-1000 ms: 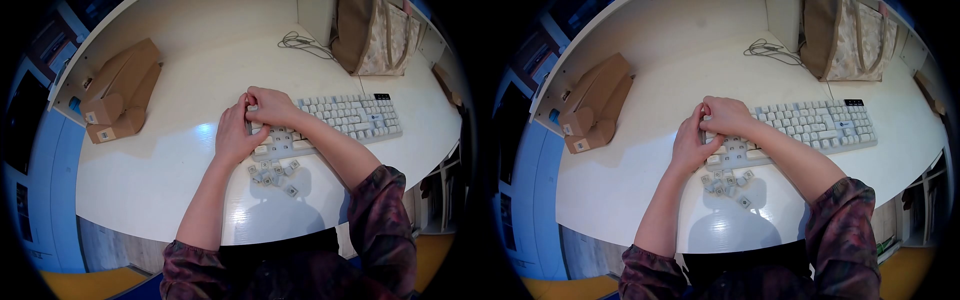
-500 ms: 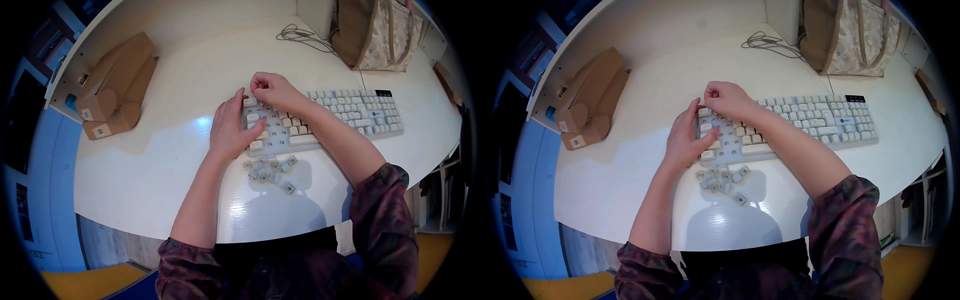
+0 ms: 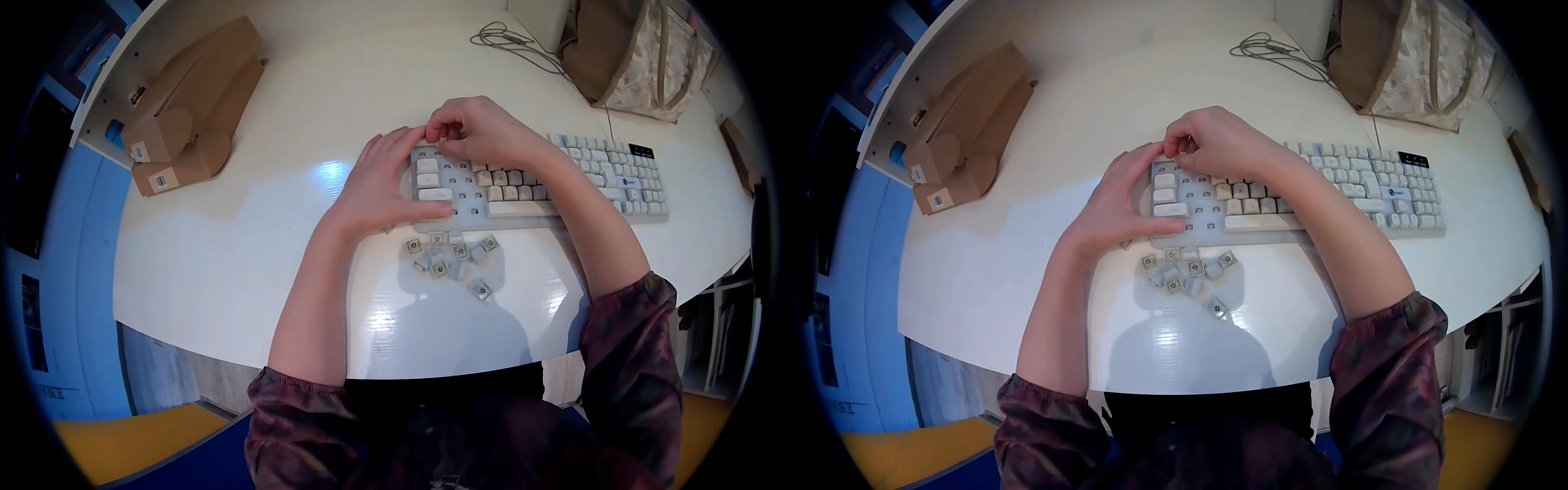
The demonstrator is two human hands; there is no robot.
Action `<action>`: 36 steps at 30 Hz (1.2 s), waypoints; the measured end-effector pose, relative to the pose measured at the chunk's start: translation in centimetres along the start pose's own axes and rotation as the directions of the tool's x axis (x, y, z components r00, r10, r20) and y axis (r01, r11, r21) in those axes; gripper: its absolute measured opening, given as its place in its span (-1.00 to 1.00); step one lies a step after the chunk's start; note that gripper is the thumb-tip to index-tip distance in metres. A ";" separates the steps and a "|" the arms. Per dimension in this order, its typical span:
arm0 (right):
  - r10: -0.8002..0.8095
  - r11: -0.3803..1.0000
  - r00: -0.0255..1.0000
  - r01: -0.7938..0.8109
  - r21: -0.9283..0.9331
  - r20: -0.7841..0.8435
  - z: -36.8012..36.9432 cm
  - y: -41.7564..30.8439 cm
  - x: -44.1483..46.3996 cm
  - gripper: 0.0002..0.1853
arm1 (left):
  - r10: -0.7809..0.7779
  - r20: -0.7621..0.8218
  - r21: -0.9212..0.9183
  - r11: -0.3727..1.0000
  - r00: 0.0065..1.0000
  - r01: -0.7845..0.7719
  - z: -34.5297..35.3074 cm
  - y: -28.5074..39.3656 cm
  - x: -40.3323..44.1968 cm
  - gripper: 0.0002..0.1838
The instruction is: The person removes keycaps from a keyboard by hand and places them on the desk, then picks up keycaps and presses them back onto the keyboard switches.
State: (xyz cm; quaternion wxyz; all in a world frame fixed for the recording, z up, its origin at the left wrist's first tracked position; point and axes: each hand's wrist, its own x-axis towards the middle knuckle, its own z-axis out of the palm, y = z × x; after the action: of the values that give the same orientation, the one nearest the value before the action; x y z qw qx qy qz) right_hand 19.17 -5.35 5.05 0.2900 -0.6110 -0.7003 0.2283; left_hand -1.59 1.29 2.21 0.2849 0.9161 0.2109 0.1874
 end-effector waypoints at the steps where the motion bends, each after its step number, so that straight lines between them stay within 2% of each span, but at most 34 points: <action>1: -0.009 1.000 1.000 0.009 0.010 -0.008 0.0 0.2 0.1 -0.80 | -0.002 -0.002 0.005 1.000 1.000 0.002 -0.1 0.0 0.0 0.01; 4: -0.019 0.993 0.995 0.031 0.116 -0.102 -0.5 -0.1 0.1 -0.81 | 0.015 -0.046 0.009 1.000 0.999 -0.014 0.3 -0.5 0.1 0.00; 6: -0.003 0.939 0.999 0.018 0.344 -0.043 -1.5 -2.6 -1.0 -0.80 | -0.029 -0.098 -0.054 0.998 0.995 0.024 0.7 -0.8 0.3 -0.06; 7: -0.005 0.894 1.000 0.016 0.448 -0.026 -1.7 -3.9 -1.2 -0.80 | -0.056 -0.073 -0.107 0.993 0.996 0.048 0.7 -0.9 0.3 -0.08; 9: -0.202 0.902 0.974 0.142 0.408 0.107 -0.8 -4.7 -1.6 -0.81 | -0.095 -0.023 -0.205 0.975 0.995 0.089 0.4 -0.9 0.3 -0.12; 10: -0.297 0.896 0.940 0.212 0.390 0.171 -0.3 -5.2 -1.8 -0.82 | -0.097 -0.056 -0.287 0.955 0.994 0.076 0.8 -1.7 0.2 -0.15; 12: -0.276 0.961 0.928 0.268 0.065 0.249 1.3 -6.5 -2.7 -0.82 | -0.129 -0.109 -0.453 0.889 0.986 0.067 1.5 -3.1 0.3 -0.21; 13: -0.255 0.950 0.926 0.294 -0.108 0.280 2.1 -7.1 -3.0 -0.83 | -0.161 -0.128 -0.536 0.841 0.979 0.068 1.2 -2.9 0.5 -0.25; 15: -0.200 0.918 0.936 0.283 -0.279 0.290 3.9 -7.8 -3.3 -0.84 | -0.286 -0.099 -0.715 0.687 0.953 0.132 0.9 -2.0 0.5 -0.31; 16: -0.168 0.890 0.942 0.271 -0.367 0.289 4.4 -7.8 -3.5 -0.85 | -0.243 -0.160 -0.633 0.769 0.957 0.090 1.1 -2.5 0.8 -0.37; 19: -0.205 0.882 0.938 0.300 -0.363 0.279 4.9 -7.5 -4.0 -0.85 | -0.237 -0.151 -0.576 0.810 0.960 0.109 1.6 -3.0 0.7 -0.38; 20: -0.269 0.892 0.944 0.318 -0.321 0.189 4.7 -7.5 -4.5 -0.84 | -0.209 -0.172 -0.541 0.837 0.963 0.085 1.8 -3.2 0.8 -0.38; 23: -0.269 0.945 0.963 0.264 -0.194 0.005 2.9 -6.3 -5.4 -0.83 | -0.156 -0.221 -0.431 0.901 0.963 0.048 2.1 -3.3 0.5 -0.39; 25: -0.061 0.997 0.989 0.055 -0.048 -0.138 0.7 -5.7 -6.1 -0.80 | -0.157 -0.240 -0.360 0.931 0.958 0.062 2.1 -2.8 0.5 -0.38; 27: -0.060 0.996 0.952 0.038 -0.079 -0.299 -1.1 -3.0 -7.5 -0.76 | -0.177 -0.232 -0.383 0.921 0.956 0.078 2.4 -3.0 0.7 -0.36; 30: 0.006 1.000 0.915 -0.002 0.009 -0.402 -0.8 -0.2 -9.8 -0.66 | -0.202 -0.210 -0.397 0.912 0.957 0.105 2.1 -2.6 0.7 -0.33; 33: -0.090 0.988 0.925 0.035 -0.154 -0.370 0.9 0.8 -10.0 -0.60 | -0.211 -0.194 -0.457 0.883 0.958 0.102 2.1 -2.1 0.6 -0.32; 34: -0.134 0.964 0.939 0.050 -0.261 -0.316 1.0 0.8 -9.8 -0.54 | -0.263 -0.164 -0.479 0.864 0.951 0.156 1.8 -1.7 0.5 -0.31; 36: -0.180 0.929 0.933 0.058 -0.364 -0.311 1.6 0.5 -9.9 -0.54 | -0.225 -0.177 -0.449 0.885 0.958 0.125 2.2 -2.1 0.6 -0.31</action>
State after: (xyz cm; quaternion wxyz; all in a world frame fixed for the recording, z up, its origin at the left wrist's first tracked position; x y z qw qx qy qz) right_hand 19.29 -15.04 2.32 0.3064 -0.6386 -0.7054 -0.0263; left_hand -0.63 2.17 -0.58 0.4717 0.7797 0.2768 0.3048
